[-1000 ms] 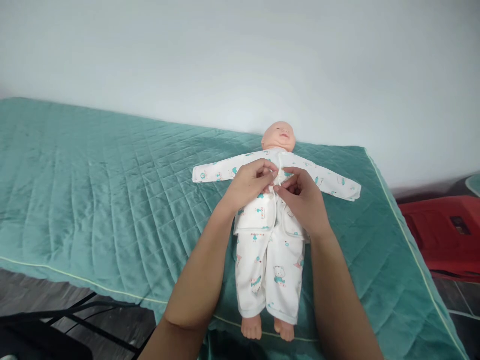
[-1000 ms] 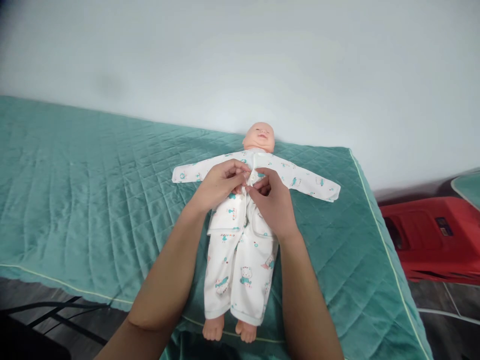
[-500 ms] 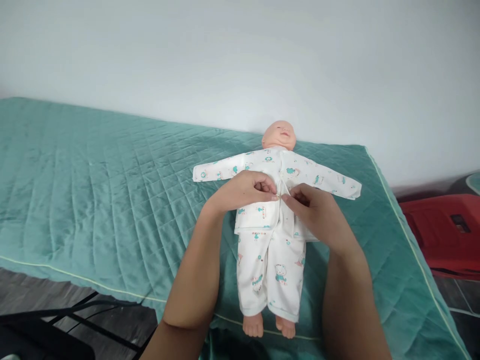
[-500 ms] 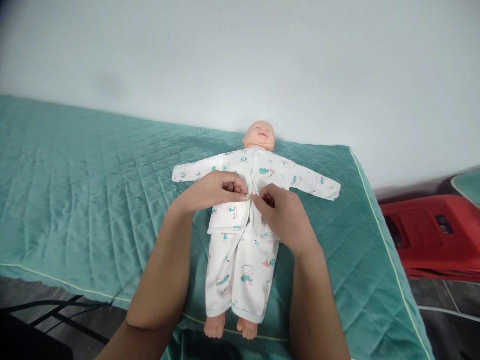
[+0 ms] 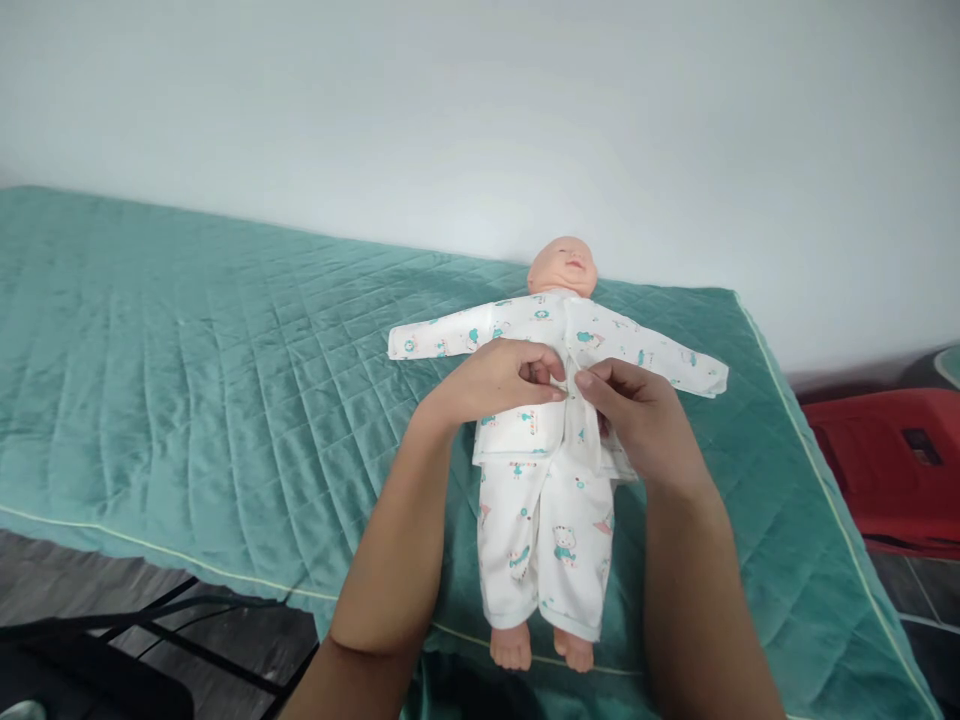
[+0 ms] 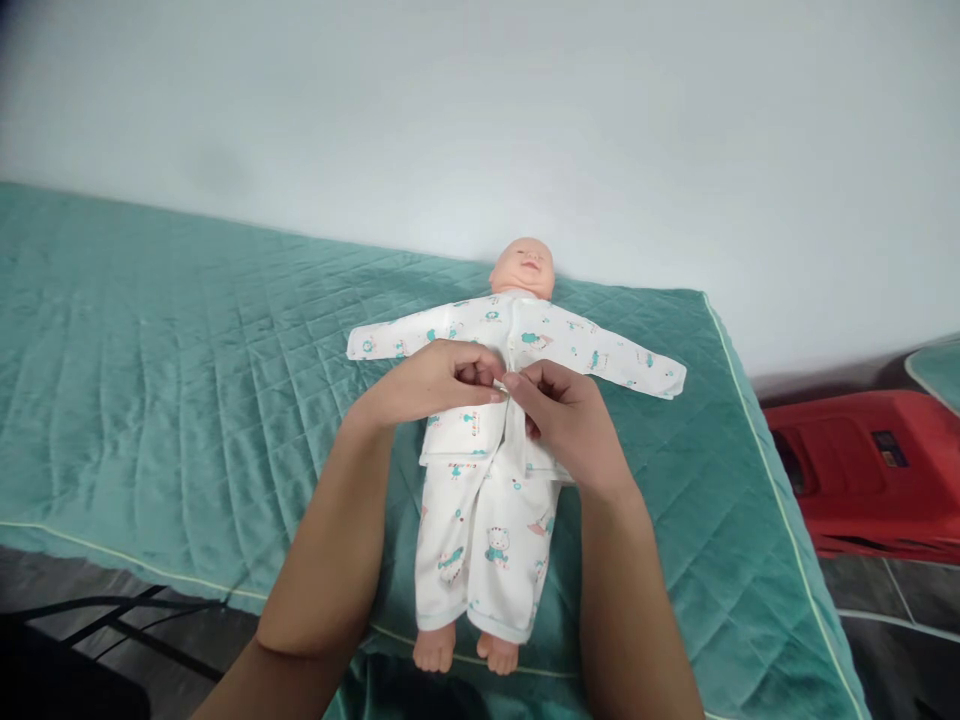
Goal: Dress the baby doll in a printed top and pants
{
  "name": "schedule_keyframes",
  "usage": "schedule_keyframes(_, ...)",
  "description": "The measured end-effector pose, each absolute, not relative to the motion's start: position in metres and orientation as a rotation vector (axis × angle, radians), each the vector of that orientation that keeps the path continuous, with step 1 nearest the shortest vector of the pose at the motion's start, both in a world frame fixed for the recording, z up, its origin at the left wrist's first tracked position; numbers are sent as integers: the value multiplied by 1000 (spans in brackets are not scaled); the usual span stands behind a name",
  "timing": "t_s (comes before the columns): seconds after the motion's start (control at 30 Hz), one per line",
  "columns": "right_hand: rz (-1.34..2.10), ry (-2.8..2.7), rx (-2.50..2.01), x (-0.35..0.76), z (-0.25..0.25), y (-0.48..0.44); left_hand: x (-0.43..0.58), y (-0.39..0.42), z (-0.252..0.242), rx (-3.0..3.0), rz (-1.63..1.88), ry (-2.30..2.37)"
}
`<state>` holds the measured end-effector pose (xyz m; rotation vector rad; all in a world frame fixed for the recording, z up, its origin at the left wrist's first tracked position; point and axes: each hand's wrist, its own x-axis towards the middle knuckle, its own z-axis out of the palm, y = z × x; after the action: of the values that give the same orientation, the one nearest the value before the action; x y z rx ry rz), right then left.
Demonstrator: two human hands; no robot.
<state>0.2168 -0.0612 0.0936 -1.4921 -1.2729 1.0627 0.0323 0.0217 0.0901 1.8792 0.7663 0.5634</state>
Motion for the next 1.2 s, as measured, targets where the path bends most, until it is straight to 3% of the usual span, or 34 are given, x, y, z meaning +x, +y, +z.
schedule_keyframes(0.67, 1187, -1290, -1418, 216, 85, -55, 27, 25, 85, 1543, 482, 500)
schedule_keyframes(1.2, 1272, -1177, -1324, 215, 84, -54, 29, 25, 85, 1573, 470, 573)
